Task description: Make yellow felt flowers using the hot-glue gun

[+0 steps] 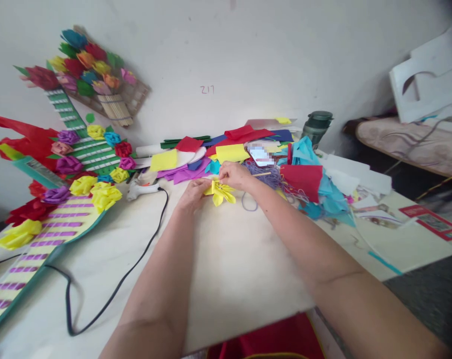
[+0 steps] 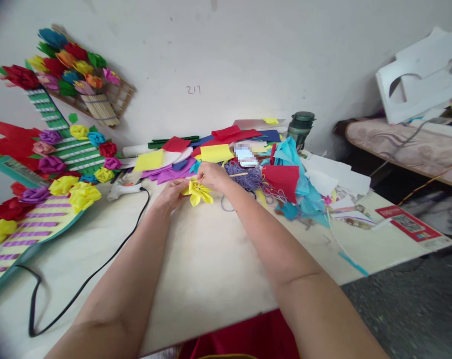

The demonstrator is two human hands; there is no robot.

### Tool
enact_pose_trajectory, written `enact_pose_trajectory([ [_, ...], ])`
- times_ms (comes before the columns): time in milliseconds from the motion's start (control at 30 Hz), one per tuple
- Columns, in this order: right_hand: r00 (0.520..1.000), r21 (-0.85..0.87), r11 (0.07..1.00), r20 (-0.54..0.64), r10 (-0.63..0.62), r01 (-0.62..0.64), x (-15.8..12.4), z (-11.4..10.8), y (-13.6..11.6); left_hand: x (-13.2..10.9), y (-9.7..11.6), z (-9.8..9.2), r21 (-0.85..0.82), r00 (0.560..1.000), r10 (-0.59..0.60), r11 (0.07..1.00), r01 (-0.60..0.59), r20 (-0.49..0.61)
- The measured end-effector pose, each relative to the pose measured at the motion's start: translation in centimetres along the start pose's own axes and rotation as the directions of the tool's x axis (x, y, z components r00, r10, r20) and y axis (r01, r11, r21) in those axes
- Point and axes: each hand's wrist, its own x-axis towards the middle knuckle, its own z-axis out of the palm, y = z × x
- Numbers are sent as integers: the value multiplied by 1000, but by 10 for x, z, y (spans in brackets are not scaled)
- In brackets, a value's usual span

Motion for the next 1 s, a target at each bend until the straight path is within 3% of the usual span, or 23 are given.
enact_pose_trajectory([
  [167,997,26,998,47,-58,57,2,-1,6,-3,5,3,20,1000,17,1000,-17,3],
  [400,992,-129,990,120,-40,56,-3,-6,-2,-3,5,4,43,1000,19,999,-19,11],
  [800,990,-203,969,64,-129,140,-12,-10,-9,0,1,3,-100,994,-106,989,106,10],
  [1000,983,-225,957,48,-178,184,-14,-10,-11,3,-4,-2,-172,988,-142,973,151,64],
])
